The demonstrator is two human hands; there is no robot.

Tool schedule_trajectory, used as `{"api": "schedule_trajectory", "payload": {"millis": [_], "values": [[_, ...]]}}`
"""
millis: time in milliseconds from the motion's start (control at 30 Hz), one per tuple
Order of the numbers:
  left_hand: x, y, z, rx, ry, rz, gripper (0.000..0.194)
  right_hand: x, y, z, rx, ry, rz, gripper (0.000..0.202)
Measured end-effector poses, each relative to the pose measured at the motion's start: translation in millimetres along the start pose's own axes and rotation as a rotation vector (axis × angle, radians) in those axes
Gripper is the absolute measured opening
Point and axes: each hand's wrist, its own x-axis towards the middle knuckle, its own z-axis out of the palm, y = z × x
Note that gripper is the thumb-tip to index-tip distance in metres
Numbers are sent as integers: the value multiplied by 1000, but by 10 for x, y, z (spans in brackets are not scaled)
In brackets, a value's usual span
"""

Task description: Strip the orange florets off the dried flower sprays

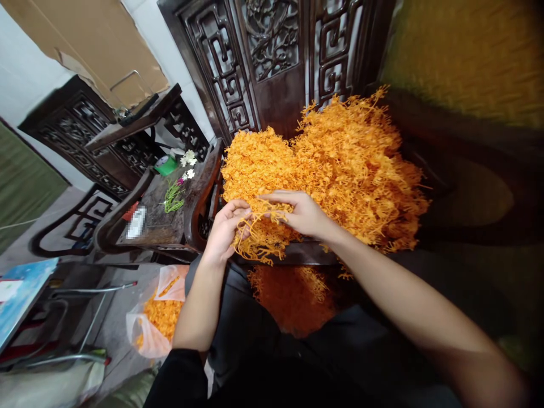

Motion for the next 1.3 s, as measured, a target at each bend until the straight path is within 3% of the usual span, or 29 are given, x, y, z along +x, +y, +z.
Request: {"api": "schedule_trajectory", "payload": {"millis": [67, 167, 267, 367, 500, 600, 667, 833, 967, 1133, 1300], "values": [[-17, 5, 7, -25, -20, -21, 49, -3, 10, -15, -139, 50, -135, 21], [-52, 50, -38, -56, -66, -20, 47, -13, 143, -187, -412, 169, -215, 17], [-68, 111, -116, -93, -69, 50, 43, -6, 322, -434, -658, 387, -73, 15], [-53, 140, -150, -89, -17, 111, 45, 11, 374, -532, -630, 465, 193, 15], [-29, 137, -115, -62, 33, 138, 49, 16, 255, -388, -176, 389, 424, 33], [-21, 130, -95, -66, 30, 128, 51, 13, 179, -268, 197, 340, 459, 43], [-17, 129, -96, -71, 27, 116, 52, 11, 155, -229, 327, 317, 442, 48], [-21, 141, -111, -109, -22, 104, 47, 19, 123, -196, 398, 300, 401, 45], [-25, 156, -115, -155, -34, 80, 45, 19, 90, -153, 502, 291, 473, 27], [-1, 132, -102, -129, -17, 86, 47, -19, -110, -51, 555, 14, 556, 22], [11, 86, -70, -29, 123, 162, 55, -38, -365, -19, 305, -150, 613, 34]]}}
